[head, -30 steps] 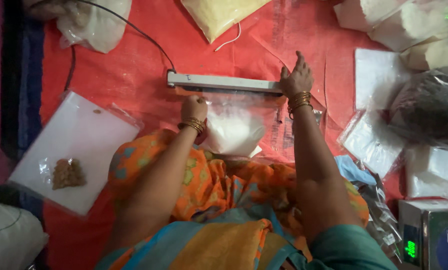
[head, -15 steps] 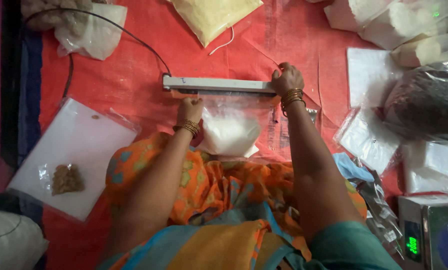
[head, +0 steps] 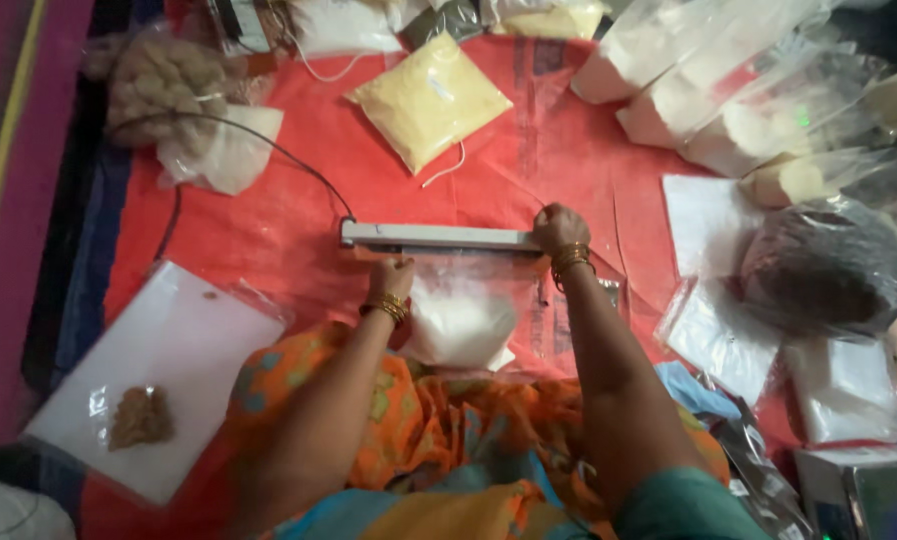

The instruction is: The person sits on a red tarp and repeatedly fills small plastic bags with a white powder, then seals them using a handheld heat sealer. The sealed bags are placed in a pile to the right.

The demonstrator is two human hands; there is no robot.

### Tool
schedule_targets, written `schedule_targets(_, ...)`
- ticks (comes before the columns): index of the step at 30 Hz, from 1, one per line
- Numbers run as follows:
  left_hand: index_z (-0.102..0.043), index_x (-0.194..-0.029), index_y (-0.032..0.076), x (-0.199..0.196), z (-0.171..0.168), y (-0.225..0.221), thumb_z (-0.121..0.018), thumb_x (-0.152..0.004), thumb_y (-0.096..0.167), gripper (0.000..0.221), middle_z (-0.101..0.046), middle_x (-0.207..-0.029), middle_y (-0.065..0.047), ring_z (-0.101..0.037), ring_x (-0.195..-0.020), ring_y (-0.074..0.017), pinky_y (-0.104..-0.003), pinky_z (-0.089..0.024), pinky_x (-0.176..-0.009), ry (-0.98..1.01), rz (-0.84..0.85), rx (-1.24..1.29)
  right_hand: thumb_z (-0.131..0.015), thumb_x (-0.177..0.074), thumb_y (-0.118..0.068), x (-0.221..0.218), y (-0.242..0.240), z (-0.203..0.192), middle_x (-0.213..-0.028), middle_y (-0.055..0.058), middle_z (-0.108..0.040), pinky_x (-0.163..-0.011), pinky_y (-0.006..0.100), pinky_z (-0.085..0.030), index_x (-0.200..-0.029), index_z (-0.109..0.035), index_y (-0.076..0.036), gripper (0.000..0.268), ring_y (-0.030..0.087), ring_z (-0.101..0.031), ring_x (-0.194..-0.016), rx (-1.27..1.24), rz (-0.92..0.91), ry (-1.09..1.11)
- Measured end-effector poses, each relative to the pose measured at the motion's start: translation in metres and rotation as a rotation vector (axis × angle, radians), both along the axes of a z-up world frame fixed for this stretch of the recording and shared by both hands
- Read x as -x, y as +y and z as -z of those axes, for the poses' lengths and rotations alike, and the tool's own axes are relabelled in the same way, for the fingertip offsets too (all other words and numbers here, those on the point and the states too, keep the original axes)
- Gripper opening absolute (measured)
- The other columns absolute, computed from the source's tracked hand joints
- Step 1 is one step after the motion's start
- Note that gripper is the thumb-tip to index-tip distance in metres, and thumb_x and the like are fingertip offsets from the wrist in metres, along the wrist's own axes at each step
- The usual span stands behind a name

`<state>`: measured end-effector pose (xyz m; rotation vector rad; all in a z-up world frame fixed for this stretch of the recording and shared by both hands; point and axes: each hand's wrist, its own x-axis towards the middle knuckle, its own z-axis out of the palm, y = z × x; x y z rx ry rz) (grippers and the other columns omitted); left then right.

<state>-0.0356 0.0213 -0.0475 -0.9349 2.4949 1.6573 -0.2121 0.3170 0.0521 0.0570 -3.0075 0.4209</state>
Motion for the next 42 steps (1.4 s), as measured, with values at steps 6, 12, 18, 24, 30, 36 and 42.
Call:
schedule_targets(6, -0.073, -0.084, -0.002, 0.004, 0.014, -0.004, -0.069, -0.085, 0.036, 0.038, -0.069, -0.078, -0.028, -0.072, -0.081, -0.0406, -0.046, -0.055, -0.068, 0.011, -0.041, 0.075, -0.061, -0.091, -0.028, -0.010, -0.002, 0.000, -0.092, 0.013, -0.073, -0.083, 0.049, -0.054, -0.092, -0.077, -0.017, 0.018, 0.037, -0.068, -0.091, 0.091, -0.036, 0.274)
schedule_targets(12, -0.069, -0.085, -0.003, 0.007, 0.006, 0.002, -0.069, -0.080, 0.031, 0.034, -0.073, -0.076, -0.023, -0.073, -0.071, -0.0348, -0.045, -0.053, -0.063, 0.192, -0.075, -0.033, -0.063, -0.087, -0.026, -0.051, -0.009, -0.015, -0.111, 0.015, -0.069, -0.093, 0.047, -0.043, -0.103, -0.073, -0.011, 0.024, 0.036, -0.058, -0.107, 0.095, -0.011, 0.441)
schedule_targets(18, -0.076, -0.085, -0.002, 0.011, 0.001, -0.003, -0.073, -0.086, 0.032, 0.034, -0.069, -0.076, -0.027, -0.070, -0.066, -0.0253, -0.043, -0.051, -0.063, 0.103, 0.027, 0.155, -0.045, -0.110, -0.024, -0.087, 0.013, -0.027, -0.128, 0.019, -0.061, -0.108, 0.049, -0.041, -0.138, -0.058, -0.005, 0.037, 0.038, -0.055, -0.120, 0.545, -0.206, 0.545)
schedule_targets(24, -0.069, -0.075, -0.006, 0.014, 0.012, -0.003, -0.071, -0.093, 0.027, 0.038, -0.058, -0.060, -0.017, -0.046, -0.060, -0.0105, -0.041, -0.042, -0.055, 0.231, -0.010, -0.067, -0.059, -0.093, -0.027, -0.081, 0.017, 0.014, -0.119, 0.021, -0.064, -0.100, 0.050, -0.043, -0.123, -0.062, -0.004, 0.038, 0.042, -0.059, -0.112, 0.159, 0.017, 0.264)
schedule_targets(30, -0.067, -0.073, -0.008, 0.021, 0.014, -0.001, -0.073, -0.093, 0.023, 0.037, -0.054, -0.058, -0.006, -0.045, -0.059, -0.0094, -0.038, -0.041, -0.054, 0.185, -0.048, -0.113, -0.056, -0.092, -0.017, -0.060, -0.028, 0.024, -0.105, 0.010, -0.073, -0.096, 0.054, -0.044, -0.123, -0.072, -0.013, 0.035, 0.033, -0.066, -0.101, 0.121, -0.515, 0.177)
schedule_targets(36, -0.073, -0.088, -0.003, 0.021, 0.013, -0.002, -0.071, -0.091, 0.021, 0.025, -0.067, -0.065, -0.003, -0.054, -0.062, -0.0072, -0.032, -0.047, -0.060, 0.237, -0.007, -0.175, -0.059, -0.099, -0.033, -0.090, -0.048, -0.026, -0.116, 0.004, -0.073, -0.097, 0.052, -0.042, -0.113, -0.074, -0.022, 0.023, 0.029, -0.063, -0.116, -0.328, -0.469, -0.086)
schedule_targets(42, -0.065, -0.078, -0.015, 0.025, 0.014, -0.001, -0.087, -0.090, 0.023, 0.045, -0.058, -0.070, -0.002, -0.044, -0.061, -0.0108, -0.033, -0.036, -0.054, 0.196, -0.113, -0.420, -0.059, -0.096, -0.036, -0.140, -0.078, -0.028, -0.153, 0.007, -0.051, -0.115, 0.056, -0.035, -0.142, -0.059, -0.018, 0.049, 0.028, -0.041, -0.143, 0.014, -0.792, 0.001)
